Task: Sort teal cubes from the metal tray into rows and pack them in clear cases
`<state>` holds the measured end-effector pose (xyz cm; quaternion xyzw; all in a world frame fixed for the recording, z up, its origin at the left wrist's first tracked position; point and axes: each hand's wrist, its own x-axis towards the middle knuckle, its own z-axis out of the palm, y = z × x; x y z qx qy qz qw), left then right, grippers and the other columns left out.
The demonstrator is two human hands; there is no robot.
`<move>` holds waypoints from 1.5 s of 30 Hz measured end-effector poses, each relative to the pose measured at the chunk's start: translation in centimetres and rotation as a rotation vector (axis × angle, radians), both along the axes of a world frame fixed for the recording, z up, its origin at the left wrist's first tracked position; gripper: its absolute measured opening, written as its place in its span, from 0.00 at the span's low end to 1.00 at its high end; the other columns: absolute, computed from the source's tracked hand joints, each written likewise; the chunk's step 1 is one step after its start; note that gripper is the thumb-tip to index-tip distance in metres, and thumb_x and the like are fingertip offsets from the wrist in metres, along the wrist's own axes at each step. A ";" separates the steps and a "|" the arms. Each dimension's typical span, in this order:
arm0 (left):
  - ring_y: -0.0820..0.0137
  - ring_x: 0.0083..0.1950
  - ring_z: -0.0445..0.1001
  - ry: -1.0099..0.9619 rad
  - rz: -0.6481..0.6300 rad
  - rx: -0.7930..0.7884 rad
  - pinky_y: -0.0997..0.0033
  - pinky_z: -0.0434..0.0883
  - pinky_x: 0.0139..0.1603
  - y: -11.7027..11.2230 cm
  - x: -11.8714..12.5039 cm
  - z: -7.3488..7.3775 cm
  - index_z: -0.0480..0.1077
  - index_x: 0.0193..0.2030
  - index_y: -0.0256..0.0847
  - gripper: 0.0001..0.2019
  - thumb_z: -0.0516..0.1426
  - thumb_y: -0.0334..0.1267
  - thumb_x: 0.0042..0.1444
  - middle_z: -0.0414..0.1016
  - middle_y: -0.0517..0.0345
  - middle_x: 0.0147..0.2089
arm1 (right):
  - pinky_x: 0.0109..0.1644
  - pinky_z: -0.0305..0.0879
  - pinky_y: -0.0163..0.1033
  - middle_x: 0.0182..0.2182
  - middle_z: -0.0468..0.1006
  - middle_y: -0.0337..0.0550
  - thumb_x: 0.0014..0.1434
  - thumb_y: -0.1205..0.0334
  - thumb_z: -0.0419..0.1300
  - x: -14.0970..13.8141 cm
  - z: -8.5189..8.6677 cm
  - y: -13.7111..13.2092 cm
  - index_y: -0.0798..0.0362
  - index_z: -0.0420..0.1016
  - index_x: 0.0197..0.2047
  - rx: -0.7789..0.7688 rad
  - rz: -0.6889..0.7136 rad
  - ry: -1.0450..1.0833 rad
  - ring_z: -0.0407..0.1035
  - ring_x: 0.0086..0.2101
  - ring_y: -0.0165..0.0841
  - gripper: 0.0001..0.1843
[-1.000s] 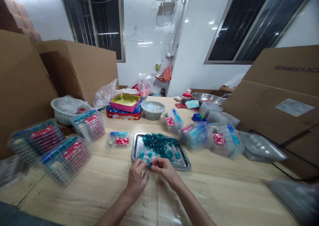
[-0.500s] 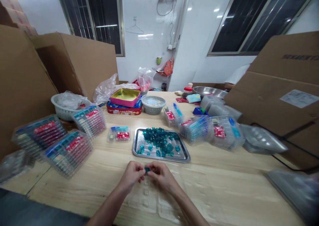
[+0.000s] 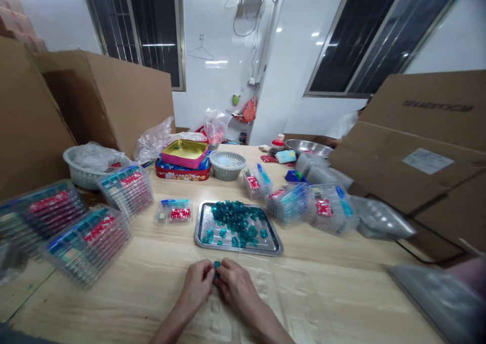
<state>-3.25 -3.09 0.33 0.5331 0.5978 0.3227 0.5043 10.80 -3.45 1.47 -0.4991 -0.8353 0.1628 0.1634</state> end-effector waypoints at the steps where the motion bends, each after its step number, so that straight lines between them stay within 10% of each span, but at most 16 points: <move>1: 0.88 0.20 0.58 0.032 0.002 0.016 0.87 0.52 0.25 0.0 0.1 0.1 0.65 0.25 0.35 0.13 0.51 0.44 0.48 0.64 0.64 0.20 | 0.36 0.55 0.33 0.33 0.72 0.44 0.56 0.66 0.54 0.0 -0.1 0.1 0.54 0.73 0.32 0.000 0.002 0.006 0.66 0.34 0.32 0.07; 15: 0.88 0.25 0.55 0.348 0.033 0.037 0.86 0.47 0.32 0.1 1.2 0.2 0.69 0.29 0.37 0.08 0.50 0.35 0.46 0.66 0.63 0.24 | 0.37 0.55 0.36 0.34 0.77 0.52 0.52 0.66 0.55 3.8 1.5 8.6 0.57 0.75 0.32 0.027 -0.335 -0.120 0.69 0.38 0.40 0.08; 25: 0.86 0.28 0.64 0.120 0.126 0.096 0.89 0.58 0.30 1.1 1.7 2.6 0.68 0.29 0.36 0.11 0.50 0.41 0.46 0.70 0.61 0.28 | 0.38 0.54 0.33 0.34 0.77 0.45 0.55 0.64 0.53 3.6 1.0 7.5 0.55 0.74 0.35 0.018 -0.325 -0.061 0.69 0.38 0.35 0.09; 45: 0.87 0.26 0.64 -0.028 0.192 0.105 0.91 0.59 0.27 1.3 1.4 1.6 0.68 0.27 0.34 0.08 0.52 0.37 0.44 0.68 0.62 0.25 | 0.37 0.55 0.33 0.29 0.75 0.44 0.48 0.72 0.51 3.9 0.2 8.6 0.55 0.72 0.30 0.008 -0.293 0.153 0.68 0.34 0.34 0.10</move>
